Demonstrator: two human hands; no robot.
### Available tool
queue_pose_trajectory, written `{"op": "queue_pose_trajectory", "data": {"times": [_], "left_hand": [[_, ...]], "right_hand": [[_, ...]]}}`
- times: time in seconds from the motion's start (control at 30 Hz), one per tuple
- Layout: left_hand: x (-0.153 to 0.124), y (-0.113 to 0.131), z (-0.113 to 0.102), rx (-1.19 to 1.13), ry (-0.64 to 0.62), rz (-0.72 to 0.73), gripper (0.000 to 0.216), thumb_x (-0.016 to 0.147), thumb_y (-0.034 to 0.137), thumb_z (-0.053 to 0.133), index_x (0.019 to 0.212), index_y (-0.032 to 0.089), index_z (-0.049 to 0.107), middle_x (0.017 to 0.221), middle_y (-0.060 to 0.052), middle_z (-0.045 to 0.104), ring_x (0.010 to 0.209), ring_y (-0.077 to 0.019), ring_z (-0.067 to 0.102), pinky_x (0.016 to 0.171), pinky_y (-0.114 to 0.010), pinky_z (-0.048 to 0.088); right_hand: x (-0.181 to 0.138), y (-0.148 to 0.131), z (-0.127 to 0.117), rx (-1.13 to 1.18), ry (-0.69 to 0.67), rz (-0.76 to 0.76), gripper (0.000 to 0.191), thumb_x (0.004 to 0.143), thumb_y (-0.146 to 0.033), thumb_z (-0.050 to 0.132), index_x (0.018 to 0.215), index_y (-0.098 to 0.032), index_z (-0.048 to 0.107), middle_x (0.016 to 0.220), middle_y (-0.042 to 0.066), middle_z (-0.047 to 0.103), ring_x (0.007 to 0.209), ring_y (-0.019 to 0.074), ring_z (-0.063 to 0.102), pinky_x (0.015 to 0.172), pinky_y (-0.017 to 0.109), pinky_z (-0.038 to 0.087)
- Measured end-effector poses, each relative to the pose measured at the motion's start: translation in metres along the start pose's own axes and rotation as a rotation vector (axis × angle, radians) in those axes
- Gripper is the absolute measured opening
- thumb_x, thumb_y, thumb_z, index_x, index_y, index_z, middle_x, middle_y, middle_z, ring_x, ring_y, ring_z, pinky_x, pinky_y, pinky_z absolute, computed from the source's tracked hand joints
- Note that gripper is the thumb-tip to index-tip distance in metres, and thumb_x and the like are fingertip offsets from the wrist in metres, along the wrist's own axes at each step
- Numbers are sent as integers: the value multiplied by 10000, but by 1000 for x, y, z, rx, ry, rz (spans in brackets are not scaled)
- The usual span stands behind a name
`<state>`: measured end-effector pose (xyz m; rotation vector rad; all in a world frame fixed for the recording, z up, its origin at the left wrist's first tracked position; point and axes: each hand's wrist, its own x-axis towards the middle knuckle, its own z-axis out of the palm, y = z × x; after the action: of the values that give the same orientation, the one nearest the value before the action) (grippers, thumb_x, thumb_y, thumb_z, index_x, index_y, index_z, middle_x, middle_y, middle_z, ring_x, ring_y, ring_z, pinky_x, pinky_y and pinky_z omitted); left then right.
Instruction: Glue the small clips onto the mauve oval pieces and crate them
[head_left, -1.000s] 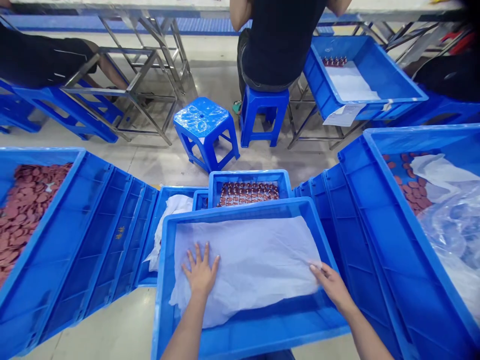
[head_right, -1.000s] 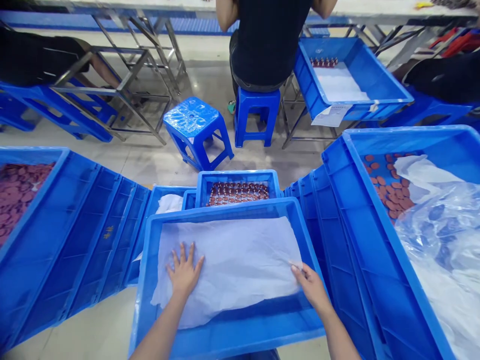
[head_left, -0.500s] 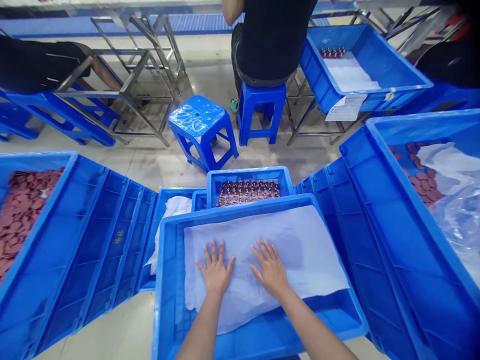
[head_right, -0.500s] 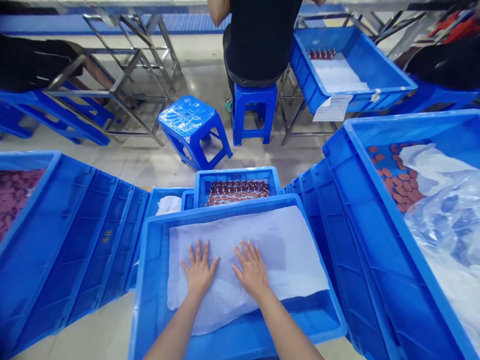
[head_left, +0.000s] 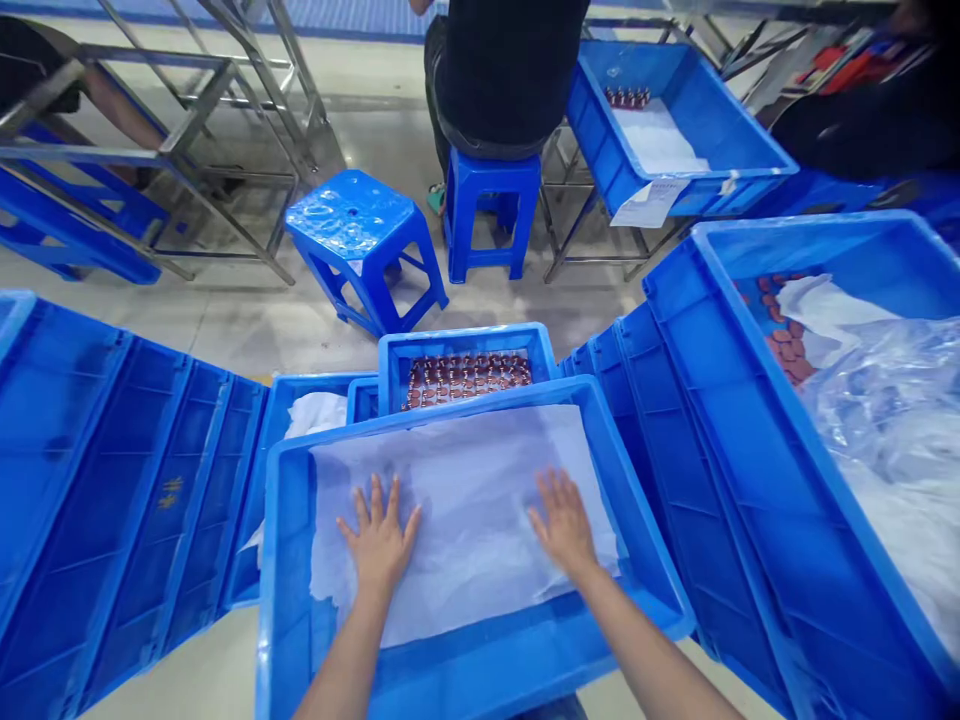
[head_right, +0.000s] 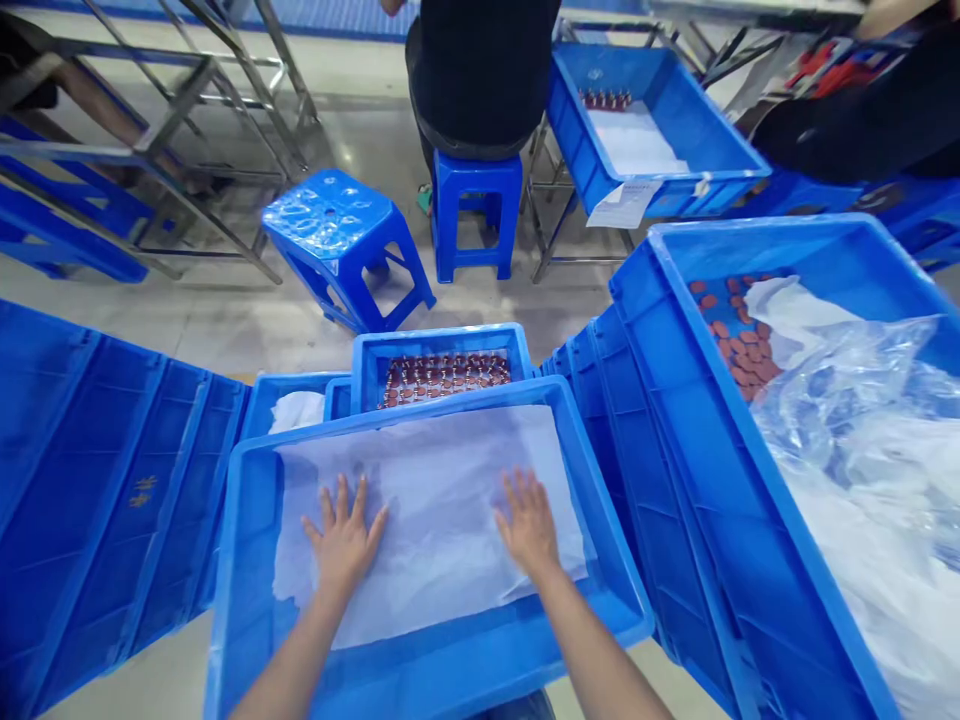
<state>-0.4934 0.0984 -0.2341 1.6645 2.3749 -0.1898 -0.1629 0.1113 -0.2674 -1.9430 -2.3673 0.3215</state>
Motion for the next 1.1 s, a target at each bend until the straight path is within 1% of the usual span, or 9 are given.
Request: {"op": "queue_pose_trajectory", "data": {"times": [0.1, 0.23, 0.33, 0.47, 0.57, 0.7, 0.87, 1.0, 1.1], "left_hand": [[-21, 2, 9, 1, 11, -98, 636, 975, 564, 310, 1540, 276, 256, 1660, -95, 202, 1518, -391, 26, 1101, -762, 93], [-31, -3, 18, 24, 8, -133, 659, 963, 588, 321, 1544, 290, 234, 1670, -83, 164, 1517, -392, 36, 1095, -765, 125], [-32, -5, 21, 31, 4, -136, 673, 955, 599, 337, 1547, 298, 224, 1675, -72, 142, 1518, -387, 39, 1101, -760, 119], [-33, -11, 17, 8, 17, -145, 673, 957, 587, 363, 1546, 280, 257, 1670, -85, 167, 1522, -375, 33, 1125, -732, 112], [-36, -21, 11, -15, 52, -177, 662, 972, 535, 385, 1552, 241, 260, 1672, -107, 153, 1525, -354, 32, 1163, -680, 90], [-43, -39, 9, -44, 84, -236, 665, 975, 478, 441, 1550, 197, 262, 1657, -149, 191, 1517, -352, 107, 1186, -636, 117], [-47, -55, 13, -95, 87, -160, 626, 949, 452, 531, 1500, 203, 367, 1622, -148, 285, 1480, -357, 246, 1163, -619, 235], [-58, -68, -4, -133, 147, -113, 619, 956, 441, 518, 1496, 182, 363, 1619, -159, 285, 1472, -341, 273, 1155, -574, 287], [-80, -78, -26, -145, 229, -148, 604, 994, 423, 411, 1510, 124, 321, 1624, -193, 250, 1496, -290, 229, 1179, -483, 281]], "right_hand": [[-16, -18, 15, -11, -54, -74, 524, 940, -427, 614, 1407, -235, 472, 1544, 107, 359, 1382, 345, 375, 1121, 614, 314], [-25, -9, 25, -25, -48, 9, 570, 928, -410, 633, 1434, -233, 439, 1567, 111, 313, 1420, 380, 299, 1135, 670, 242], [-26, -1, 23, -11, -36, 17, 573, 933, -396, 631, 1445, -238, 427, 1579, 106, 297, 1436, 380, 272, 1147, 677, 209], [-29, 7, 6, 3, 31, 35, 548, 942, -375, 621, 1437, -228, 436, 1567, 109, 324, 1424, 364, 307, 1141, 644, 264], [-32, 24, -14, -3, 138, 132, 548, 947, -377, 611, 1439, -220, 427, 1564, 113, 324, 1429, 362, 299, 1143, 635, 270], [-30, 65, -40, -22, 288, 364, 672, 937, -441, 607, 1504, -228, 316, 1606, 130, 215, 1453, 399, 220, 1146, 664, 228], [-22, 107, -46, -7, 245, 451, 637, 928, -470, 610, 1460, -207, 382, 1510, 143, 372, 1349, 363, 400, 1066, 592, 387], [-22, 114, -44, -17, 242, 445, 563, 924, -434, 624, 1408, -204, 450, 1514, 128, 365, 1370, 366, 364, 1085, 607, 353], [-23, 112, -46, -9, 266, 425, 569, 923, -420, 629, 1417, -209, 441, 1529, 126, 344, 1373, 369, 358, 1087, 611, 351]]}}
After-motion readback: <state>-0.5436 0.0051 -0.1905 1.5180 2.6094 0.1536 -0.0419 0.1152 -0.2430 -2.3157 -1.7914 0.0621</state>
